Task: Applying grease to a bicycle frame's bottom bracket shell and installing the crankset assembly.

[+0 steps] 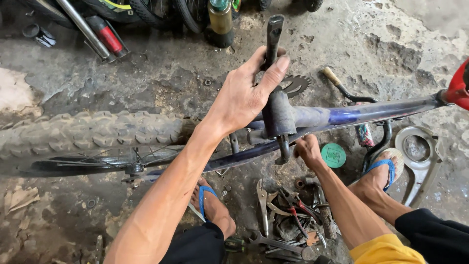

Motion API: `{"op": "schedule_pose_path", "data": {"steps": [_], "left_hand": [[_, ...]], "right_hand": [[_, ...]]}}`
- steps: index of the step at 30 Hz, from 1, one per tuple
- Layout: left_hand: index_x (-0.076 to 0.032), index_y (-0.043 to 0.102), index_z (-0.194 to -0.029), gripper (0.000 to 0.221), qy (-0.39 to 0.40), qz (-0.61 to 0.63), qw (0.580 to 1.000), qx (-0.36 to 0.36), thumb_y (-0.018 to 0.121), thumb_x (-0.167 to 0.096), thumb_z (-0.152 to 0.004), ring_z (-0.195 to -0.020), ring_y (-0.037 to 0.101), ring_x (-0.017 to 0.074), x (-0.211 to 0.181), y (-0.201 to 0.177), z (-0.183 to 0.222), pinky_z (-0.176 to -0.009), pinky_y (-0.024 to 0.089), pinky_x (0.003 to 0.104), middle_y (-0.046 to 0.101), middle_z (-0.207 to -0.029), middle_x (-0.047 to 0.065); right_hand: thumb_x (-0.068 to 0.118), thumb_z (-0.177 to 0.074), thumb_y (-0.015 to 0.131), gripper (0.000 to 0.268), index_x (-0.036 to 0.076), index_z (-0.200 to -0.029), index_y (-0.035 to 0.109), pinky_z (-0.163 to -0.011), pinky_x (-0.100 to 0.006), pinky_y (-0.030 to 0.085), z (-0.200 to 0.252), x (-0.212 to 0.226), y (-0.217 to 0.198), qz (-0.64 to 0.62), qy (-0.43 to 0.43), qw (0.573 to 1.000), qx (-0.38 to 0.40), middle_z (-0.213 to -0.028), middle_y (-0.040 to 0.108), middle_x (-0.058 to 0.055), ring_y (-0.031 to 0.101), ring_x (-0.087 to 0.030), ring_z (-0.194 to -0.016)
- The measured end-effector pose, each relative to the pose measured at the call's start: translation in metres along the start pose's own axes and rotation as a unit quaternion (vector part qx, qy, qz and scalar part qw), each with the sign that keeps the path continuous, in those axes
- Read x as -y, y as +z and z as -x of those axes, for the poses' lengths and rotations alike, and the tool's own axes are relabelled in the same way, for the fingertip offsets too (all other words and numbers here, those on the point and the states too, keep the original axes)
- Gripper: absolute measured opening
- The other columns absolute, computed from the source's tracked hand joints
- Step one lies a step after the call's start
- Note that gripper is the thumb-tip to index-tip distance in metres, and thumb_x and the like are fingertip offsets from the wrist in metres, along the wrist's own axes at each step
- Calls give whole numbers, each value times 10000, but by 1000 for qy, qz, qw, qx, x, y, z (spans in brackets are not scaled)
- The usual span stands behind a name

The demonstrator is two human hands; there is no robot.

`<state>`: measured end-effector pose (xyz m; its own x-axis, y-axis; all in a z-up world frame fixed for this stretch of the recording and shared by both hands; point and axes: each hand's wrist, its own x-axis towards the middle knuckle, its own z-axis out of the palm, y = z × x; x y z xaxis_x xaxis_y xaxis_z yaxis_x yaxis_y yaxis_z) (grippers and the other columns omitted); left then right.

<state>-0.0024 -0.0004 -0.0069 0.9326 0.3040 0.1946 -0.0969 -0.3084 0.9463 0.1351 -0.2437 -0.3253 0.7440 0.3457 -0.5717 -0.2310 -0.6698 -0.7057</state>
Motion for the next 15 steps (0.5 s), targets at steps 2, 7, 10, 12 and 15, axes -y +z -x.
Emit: {"op": "schedule_pose_path", "data": {"steps": [2,7,10,12,15], "left_hand": [[-133,616,-1219,635,13,-22,1000,0,396,-648,-920,-992,744,201,1,1,-2,-874,562,360,776,-1121,69],[-123,625,-1219,658,10,-14,1000,1,399,-658,-910,-1012,732,193,0,0,-1,-892,554,347,768,-1105,64],[-123,625,-1195,607,16,-10,1000,-2,421,-626,-922,-943,713,158,0,1,0,-849,550,315,760,-1037,31],[-116,624,-1191,577,20,-10,1000,-8,441,-598,-932,-920,697,144,-1,1,-1,-835,539,297,755,-1028,23],[-131,603,-1228,668,7,-28,1000,-2,402,-673,-893,-908,725,184,0,1,0,-801,565,347,768,-1039,68]], "right_hand": [[157,-1087,359,484,108,-1565,416,-317,-131,202,-17,-5,-2,-463,187,866,20,-1483,531,-239,238,20,-415],[105,-985,571,159,-52,-1005,592,-449,-334,472,21,-8,-4,-161,-71,984,34,-808,659,-173,534,-214,-527],[143,-975,582,400,2,-1303,400,-487,-295,435,38,-4,-3,-257,-36,966,10,-1008,677,-202,509,-170,-582],[156,-989,585,728,10,-1618,250,-494,-267,425,52,3,-6,-244,1,970,12,-1128,667,-224,504,-150,-620],[144,-1060,492,506,116,-1561,429,-496,-231,412,87,12,-14,-395,14,919,-13,-907,672,-109,552,-123,-639]]}}
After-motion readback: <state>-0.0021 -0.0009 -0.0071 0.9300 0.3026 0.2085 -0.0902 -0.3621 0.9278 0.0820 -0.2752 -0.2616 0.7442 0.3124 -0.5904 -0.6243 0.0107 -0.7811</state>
